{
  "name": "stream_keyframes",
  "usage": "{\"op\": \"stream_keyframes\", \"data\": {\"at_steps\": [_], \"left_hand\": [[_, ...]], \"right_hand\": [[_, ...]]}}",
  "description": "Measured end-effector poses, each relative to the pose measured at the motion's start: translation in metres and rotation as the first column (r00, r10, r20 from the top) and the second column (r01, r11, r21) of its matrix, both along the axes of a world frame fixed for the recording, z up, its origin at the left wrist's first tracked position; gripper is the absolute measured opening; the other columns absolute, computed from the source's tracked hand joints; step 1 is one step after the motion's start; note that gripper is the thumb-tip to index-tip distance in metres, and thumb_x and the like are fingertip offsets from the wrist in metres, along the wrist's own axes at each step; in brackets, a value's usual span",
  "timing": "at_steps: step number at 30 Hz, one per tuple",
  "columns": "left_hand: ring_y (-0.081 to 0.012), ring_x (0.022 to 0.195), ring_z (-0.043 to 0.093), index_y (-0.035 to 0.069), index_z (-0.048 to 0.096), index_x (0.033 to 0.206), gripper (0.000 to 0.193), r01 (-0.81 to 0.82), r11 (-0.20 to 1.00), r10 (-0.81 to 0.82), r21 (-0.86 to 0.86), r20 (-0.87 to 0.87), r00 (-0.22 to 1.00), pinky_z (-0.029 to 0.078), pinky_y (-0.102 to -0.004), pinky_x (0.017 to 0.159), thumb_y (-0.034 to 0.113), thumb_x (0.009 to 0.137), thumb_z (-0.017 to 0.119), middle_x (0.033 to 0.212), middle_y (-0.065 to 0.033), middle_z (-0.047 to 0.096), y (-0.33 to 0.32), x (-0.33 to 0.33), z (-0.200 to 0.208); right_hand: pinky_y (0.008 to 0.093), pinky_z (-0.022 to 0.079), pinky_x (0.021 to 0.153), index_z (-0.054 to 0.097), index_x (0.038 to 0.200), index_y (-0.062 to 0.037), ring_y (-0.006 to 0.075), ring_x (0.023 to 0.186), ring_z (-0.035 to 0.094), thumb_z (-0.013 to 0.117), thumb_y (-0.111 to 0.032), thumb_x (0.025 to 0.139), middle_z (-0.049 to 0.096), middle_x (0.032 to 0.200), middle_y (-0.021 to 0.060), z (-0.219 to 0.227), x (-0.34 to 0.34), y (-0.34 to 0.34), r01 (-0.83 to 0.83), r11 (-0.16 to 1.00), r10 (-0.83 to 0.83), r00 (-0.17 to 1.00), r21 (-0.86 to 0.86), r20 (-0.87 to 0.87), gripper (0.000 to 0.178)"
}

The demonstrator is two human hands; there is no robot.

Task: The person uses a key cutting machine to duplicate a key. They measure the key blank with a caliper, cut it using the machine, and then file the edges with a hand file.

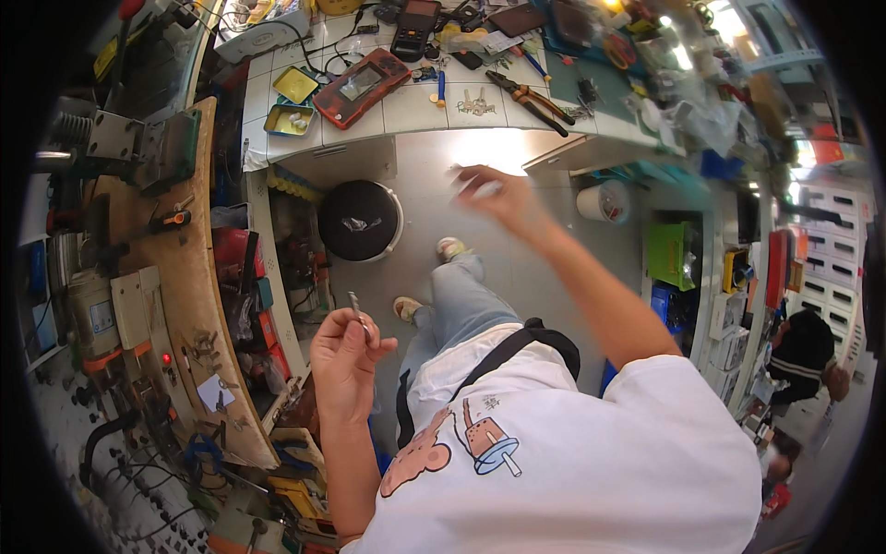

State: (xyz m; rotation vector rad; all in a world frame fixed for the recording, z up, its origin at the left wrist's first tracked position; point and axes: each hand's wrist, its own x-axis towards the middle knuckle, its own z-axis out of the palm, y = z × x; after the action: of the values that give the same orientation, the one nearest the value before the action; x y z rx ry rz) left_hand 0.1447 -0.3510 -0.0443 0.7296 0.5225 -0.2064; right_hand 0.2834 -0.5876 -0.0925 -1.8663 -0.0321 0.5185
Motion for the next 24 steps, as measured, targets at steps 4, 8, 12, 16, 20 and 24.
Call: {"op": "stream_keyframes", "data": {"at_steps": [4,8,12,16,20,24], "left_hand": [[-0.0099,0.064,0.054,0.005,0.052,0.092,0.009,-0.091,0.987,0.092,0.133,0.001,0.996,0.054,-0.0284,0.064,0.013,0.088,0.053,0.073,-0.0048,0.054,-0.026,0.006,-0.007],[-0.0116,0.062,0.057,0.0,0.054,0.095,0.012,-0.146,0.96,0.188,0.24,-0.16,0.969,0.054,-0.0275,0.065,0.008,0.087,0.052,0.077,-0.0074,0.058,-0.076,0.045,-0.002],[-0.0141,0.065,0.06,-0.002,0.055,0.093,0.012,-0.227,0.941,0.268,0.251,-0.14,0.953,0.054,-0.0273,0.065,0.007,0.084,0.054,0.076,-0.01,0.061,-0.114,0.066,-0.001],[-0.0157,0.064,0.06,-0.001,0.054,0.086,0.009,-0.315,0.923,0.334,0.219,-0.052,0.941,0.053,-0.0291,0.065,0.007,0.084,0.053,0.074,-0.0112,0.06,-0.144,0.077,0.0],[-0.0127,0.066,0.056,0.0,0.054,0.081,0.008,-0.408,0.886,0.409,0.219,0.043,0.911,0.05,-0.0269,0.065,0.008,0.083,0.055,0.077,-0.0098,0.059,-0.159,0.073,-0.002],[-0.0162,0.085,0.057,0.001,0.052,0.076,0.006,-0.309,0.848,0.318,0.431,0.053,0.946,0.046,-0.0318,0.081,0.005,0.08,0.052,0.091,-0.0112,0.059,-0.171,0.07,0.007]], "right_hand": [[0.0385,0.04,0.088,0.049,0.113,-0.0001,0.0328,0.1,0.051,0.068,-0.014,0.066,0.055,0.108,0.0165,-0.097,0.119,-0.116,0.299,0.722,0.152,0.811,-0.624,0.565,0.052],[0.0406,0.044,0.085,0.036,0.128,-0.0075,0.0333,0.105,0.049,0.07,-0.027,0.065,0.049,0.116,0.0155,-0.155,0.179,-0.157,0.02,0.322,0.322,0.938,-0.947,0.13,0.074],[0.0417,0.048,0.075,0.043,0.119,-0.0076,0.0362,0.095,0.052,0.066,-0.031,0.066,0.049,0.106,0.0171,-0.173,0.188,-0.164,-0.005,0.333,0.436,0.888,-0.943,0.149,0.063],[0.0396,0.046,0.07,0.054,0.103,-0.0027,0.0307,0.087,0.056,0.059,-0.027,0.069,0.058,0.092,0.0158,-0.16,0.2,-0.18,-0.05,0.521,0.333,0.931,-0.852,0.149,0.043],[0.0298,0.041,0.063,0.059,0.098,-0.0016,0.0147,0.075,0.054,0.052,-0.021,0.073,0.063,0.085,0.0091,-0.088,0.159,-0.183,-0.1,0.967,0.065,0.986,-0.234,-0.155,0.032],[0.0175,0.034,0.05,0.054,0.109,-0.0011,0.0056,0.057,0.046,0.05,-0.013,0.072,0.063,0.091,0.0057,0.016,0.072,-0.143,-0.268,0.961,0.272,0.863,0.07,-0.426,0.04]]}}
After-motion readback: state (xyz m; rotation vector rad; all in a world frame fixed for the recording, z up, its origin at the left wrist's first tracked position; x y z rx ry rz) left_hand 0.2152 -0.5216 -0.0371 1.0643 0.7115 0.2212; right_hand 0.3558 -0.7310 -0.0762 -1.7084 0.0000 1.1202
